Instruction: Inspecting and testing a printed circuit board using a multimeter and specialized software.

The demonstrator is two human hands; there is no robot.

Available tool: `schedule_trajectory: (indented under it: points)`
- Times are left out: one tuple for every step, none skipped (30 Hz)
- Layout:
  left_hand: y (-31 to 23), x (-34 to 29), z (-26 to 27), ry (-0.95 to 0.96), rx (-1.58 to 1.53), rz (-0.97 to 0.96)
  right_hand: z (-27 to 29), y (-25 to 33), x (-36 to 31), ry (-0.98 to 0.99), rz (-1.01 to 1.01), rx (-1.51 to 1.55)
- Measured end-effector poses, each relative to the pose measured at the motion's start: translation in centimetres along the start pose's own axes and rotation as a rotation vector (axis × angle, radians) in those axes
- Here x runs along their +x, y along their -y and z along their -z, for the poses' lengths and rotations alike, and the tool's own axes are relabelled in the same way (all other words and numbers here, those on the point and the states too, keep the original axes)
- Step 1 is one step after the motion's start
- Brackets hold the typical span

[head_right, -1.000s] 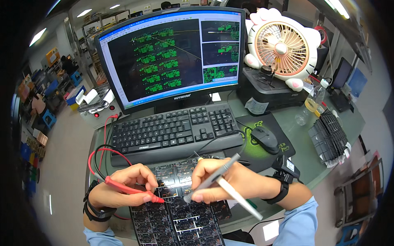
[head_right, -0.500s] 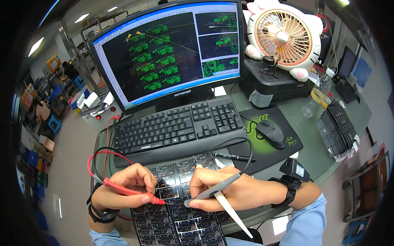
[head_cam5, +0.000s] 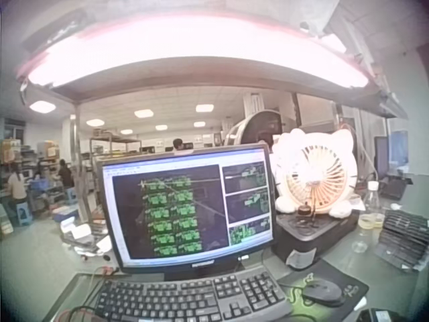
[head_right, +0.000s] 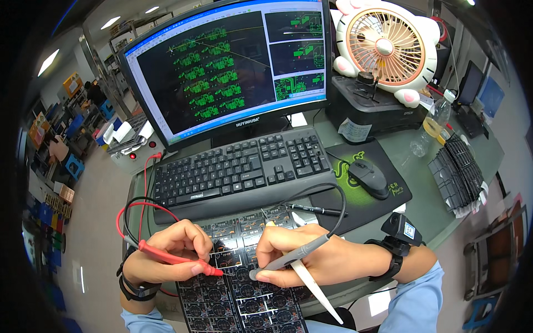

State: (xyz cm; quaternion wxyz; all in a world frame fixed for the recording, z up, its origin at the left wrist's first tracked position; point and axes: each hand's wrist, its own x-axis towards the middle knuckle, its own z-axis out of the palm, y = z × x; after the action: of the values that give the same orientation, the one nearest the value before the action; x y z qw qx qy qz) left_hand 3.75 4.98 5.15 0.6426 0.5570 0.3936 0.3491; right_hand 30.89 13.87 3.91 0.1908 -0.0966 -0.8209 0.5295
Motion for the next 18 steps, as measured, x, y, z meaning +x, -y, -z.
schedule_trajectory:
  points:
    - [-0.06,0.03,-0.01,0.002,0.008,0.005,0.0,0.0,0.01,0.0,0.0,0.001]
    - [-0.02,0.03,-0.04,0.002,0.008,0.005,0.0,0.02,0.0,-0.001,0.003,-0.008]
    - [0.04,0.03,-0.08,-0.001,0.004,-0.003,0.0,0.05,-0.01,-0.003,0.006,-0.016]
    - [0.07,0.04,-0.12,-0.004,0.0,-0.012,0.0,0.06,-0.01,-0.003,0.006,-0.015]
    - [0.07,0.05,-0.17,-0.004,0.0,-0.012,-0.01,0.07,0.0,-0.001,0.0,-0.005]
    - [0.05,0.05,-0.23,-0.013,0.003,-0.014,-0.01,0.08,0.0,0.002,-0.005,0.005]
    - [0.02,0.05,-0.29,-0.022,0.006,-0.015,0.03,0.13,0.02,0.002,-0.005,0.006]
    - [-0.02,0.04,-0.34,-0.021,0.005,-0.015,0.1,0.2,0.06,0.003,-0.021,-0.014]
    - [-0.06,0.03,-0.39,-0.029,0.002,-0.009,0.13,0.23,0.08,0.004,-0.037,-0.034]
    - [-0.07,0.04,-0.42,-0.037,-0.001,-0.003,0.1,0.22,0.06,0.004,-0.038,-0.034]
    - [-0.06,0.02,-0.45,-0.038,-0.002,-0.003,0.05,0.23,0.04,0.007,-0.021,-0.021]
    - [-0.02,0.02,-0.48,-0.04,0.014,-0.013,0.0,0.23,0.02,0.01,-0.005,-0.008]
    - [0.02,0.0,-0.49,-0.043,0.03,-0.023,-0.05,0.21,0.02,0.01,-0.005,-0.007]
    - [0.1,0.01,-0.46,-0.043,0.03,-0.023,-0.07,0.19,0.01,0.009,-0.005,-0.003]
    - [0.24,0.02,-0.41,-0.041,0.026,-0.027,-0.09,0.14,0.01,0.008,-0.006,0.003]
    - [0.33,0.02,-0.37,-0.04,0.022,-0.031,-0.13,0.06,0.0,0.008,-0.006,0.003]
    - [0.35,0.05,-0.34,-0.04,0.021,-0.031,-0.13,-0.05,-0.01,0.005,-0.003,0.005]
    - [0.37,0.08,-0.3,-0.04,0.024,-0.03,-0.12,-0.13,0.0,0.002,0.0,0.007]
